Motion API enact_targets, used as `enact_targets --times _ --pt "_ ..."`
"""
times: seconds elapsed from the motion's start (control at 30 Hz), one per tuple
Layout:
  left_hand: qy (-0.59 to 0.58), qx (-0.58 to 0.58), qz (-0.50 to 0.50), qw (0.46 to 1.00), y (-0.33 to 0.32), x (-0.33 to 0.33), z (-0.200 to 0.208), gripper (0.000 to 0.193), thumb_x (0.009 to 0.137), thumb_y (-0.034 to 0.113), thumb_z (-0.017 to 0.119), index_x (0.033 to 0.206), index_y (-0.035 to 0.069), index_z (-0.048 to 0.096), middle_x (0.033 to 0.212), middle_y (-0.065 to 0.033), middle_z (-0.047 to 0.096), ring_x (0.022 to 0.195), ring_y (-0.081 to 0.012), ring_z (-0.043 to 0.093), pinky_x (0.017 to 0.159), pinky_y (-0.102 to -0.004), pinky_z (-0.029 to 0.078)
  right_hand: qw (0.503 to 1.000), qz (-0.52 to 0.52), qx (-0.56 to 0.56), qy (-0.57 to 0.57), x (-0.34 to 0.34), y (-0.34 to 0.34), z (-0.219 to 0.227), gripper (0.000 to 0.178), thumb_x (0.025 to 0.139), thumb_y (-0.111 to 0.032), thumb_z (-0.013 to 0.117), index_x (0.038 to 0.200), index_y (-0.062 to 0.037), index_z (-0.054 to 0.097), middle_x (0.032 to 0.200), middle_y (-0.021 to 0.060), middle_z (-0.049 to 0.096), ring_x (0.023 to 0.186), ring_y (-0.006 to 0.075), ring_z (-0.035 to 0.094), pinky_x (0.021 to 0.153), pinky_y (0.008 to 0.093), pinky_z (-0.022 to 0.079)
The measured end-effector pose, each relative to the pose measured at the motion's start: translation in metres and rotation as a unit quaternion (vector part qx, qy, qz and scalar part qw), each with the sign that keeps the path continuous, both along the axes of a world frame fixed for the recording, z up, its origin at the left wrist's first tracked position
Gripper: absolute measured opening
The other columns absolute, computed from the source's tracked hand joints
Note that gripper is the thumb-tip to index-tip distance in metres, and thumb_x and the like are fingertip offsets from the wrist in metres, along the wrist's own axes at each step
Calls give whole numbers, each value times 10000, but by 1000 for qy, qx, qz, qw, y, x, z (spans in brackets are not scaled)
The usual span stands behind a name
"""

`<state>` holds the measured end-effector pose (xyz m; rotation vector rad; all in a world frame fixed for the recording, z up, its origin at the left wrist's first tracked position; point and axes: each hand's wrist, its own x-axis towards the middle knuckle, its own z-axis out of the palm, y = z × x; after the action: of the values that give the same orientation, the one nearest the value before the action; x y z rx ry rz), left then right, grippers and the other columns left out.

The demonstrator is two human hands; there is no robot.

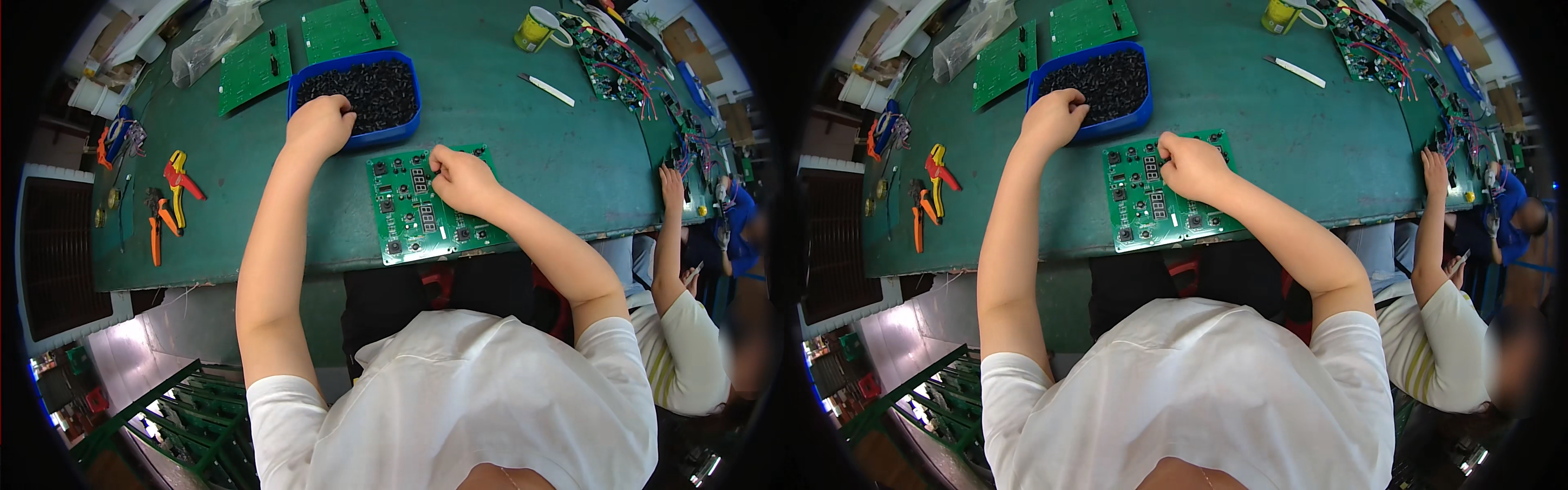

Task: The recorder is assembling electronic components onto green printed circuit boards (PCBs) and then placing them into storage racks.

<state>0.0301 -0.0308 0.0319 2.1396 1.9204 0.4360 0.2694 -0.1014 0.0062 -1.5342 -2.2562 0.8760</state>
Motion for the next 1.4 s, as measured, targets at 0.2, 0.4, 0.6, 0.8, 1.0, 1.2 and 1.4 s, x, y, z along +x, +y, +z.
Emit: enact_targets --times 0.2,0.4,0.6,0.8,1.0,1.2,1.4 --pt "125 -116 -53 984 17 10 9 183 767 132 567 910 129 682 934 -107 669 918 -287 629 773 -396 505 994 -20 -93 60 6 5 0 138 764 -97 544 887 -49 502 696 95 581 675 289 574 622 403 445" --pt "139 -113 -41 983 17 13 8 198 746 86 540 879 132 678 924 -108 668 907 -289 629 761 -400 504 999 40 -30 10 4 1 -3 123 785 -120 595 860 -70 511 621 67 508 595 231 525 564 370 412" --pt "121 -106 -62 985 18 9 6 205 743 88 534 884 135 676 927 -114 665 903 -294 627 752 -406 502 995 87 55 -13 5 1 -7 93 789 -145 591 817 -69 546 672 73 556 666 287 572 604 412 447" --pt "109 -71 -37 991 22 9 6 179 770 117 519 872 106 665 917 -130 660 876 -312 625 749 -412 500 972 141 171 -74 2 4 -11 71 773 -126 550 768 -60 575 745 115 623 718 321 611 631 452 470" --pt "-19 97 -18 995 11 2 -14 139 810 132 521 830 39 621 879 -171 641 821 -351 613 729 -434 489 965 143 203 -80 4 2 -15 83 745 -125 557 760 -44 571 717 113 609 700 319 613 627 443 473" --pt "-48 170 -27 984 2 -4 -16 133 841 133 560 915 61 644 873 -149 645 826 -317 621 732 -383 490 946 -123 147 260 53 -4 -14 259 726 70 431 936 -16 555 890 130 551 811 261 552 740 345 462" --pt "-27 108 -8 994 -2 -6 -11 131 835 153 564 892 74 653 904 -132 641 857 -318 609 746 -406 490 899 -220 -84 369 96 -27 -25 171 821 36 463 965 -4 546 803 53 563 692 102 515 634 242 443"
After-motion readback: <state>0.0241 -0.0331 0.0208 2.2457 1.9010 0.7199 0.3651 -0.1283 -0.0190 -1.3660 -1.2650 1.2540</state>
